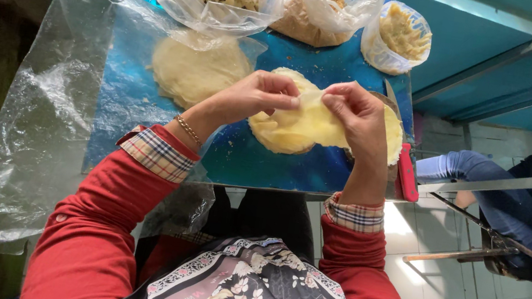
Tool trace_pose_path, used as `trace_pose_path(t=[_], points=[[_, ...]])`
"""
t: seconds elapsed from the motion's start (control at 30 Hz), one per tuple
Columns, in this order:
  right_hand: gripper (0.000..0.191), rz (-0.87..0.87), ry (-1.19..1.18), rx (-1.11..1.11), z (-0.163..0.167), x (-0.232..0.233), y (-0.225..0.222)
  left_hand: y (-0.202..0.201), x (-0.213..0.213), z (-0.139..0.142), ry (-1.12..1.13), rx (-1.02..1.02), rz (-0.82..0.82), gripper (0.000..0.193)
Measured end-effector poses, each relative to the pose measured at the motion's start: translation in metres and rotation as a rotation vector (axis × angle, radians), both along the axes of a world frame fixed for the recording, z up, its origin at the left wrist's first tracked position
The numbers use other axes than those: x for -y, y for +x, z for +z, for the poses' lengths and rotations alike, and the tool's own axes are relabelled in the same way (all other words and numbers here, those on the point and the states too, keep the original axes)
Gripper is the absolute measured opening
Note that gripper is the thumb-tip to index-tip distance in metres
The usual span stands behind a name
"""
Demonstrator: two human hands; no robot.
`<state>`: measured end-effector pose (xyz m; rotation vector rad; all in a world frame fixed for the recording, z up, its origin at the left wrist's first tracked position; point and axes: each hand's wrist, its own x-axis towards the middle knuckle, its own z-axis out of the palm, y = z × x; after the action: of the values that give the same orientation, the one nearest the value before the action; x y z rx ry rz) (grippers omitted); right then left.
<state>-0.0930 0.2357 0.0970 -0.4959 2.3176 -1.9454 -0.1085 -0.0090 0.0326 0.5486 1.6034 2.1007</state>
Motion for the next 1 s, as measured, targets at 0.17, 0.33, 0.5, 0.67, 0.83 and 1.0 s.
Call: trace_pose_path(t=[0.17,0.33,0.5,0.67,0.83,1.0], points=[[0.01,-0.13,0.083,-0.09,-0.007,0.007,-0.013,0.002,-0.005,0.001,0.067,0.039,0.074,0.024],[0.011,-0.19,-0.284,-0.051,-0.019,0.006,-0.027,0.004,-0.004,0.001,0.013,-0.024,-0.087,0.048],[0.012,-0.221,-0.621,-0.015,-0.035,0.001,-0.041,0.003,-0.003,0.0,0.136,-0.094,-0.077,0.059],[0.016,-0.471,-0.019,-0.368,-0.028,0.01,-0.017,0.001,0.0,0.004,0.272,-0.014,-0.009,0.058],[0.033,-0.182,0.366,-0.63,-0.007,0.024,0.026,-0.001,0.004,0.005,0.259,0.021,0.051,0.056],[0.03,-0.11,0.365,-0.476,-0.018,0.036,0.029,-0.002,0.008,0.004,0.233,0.079,0.022,0.057]])
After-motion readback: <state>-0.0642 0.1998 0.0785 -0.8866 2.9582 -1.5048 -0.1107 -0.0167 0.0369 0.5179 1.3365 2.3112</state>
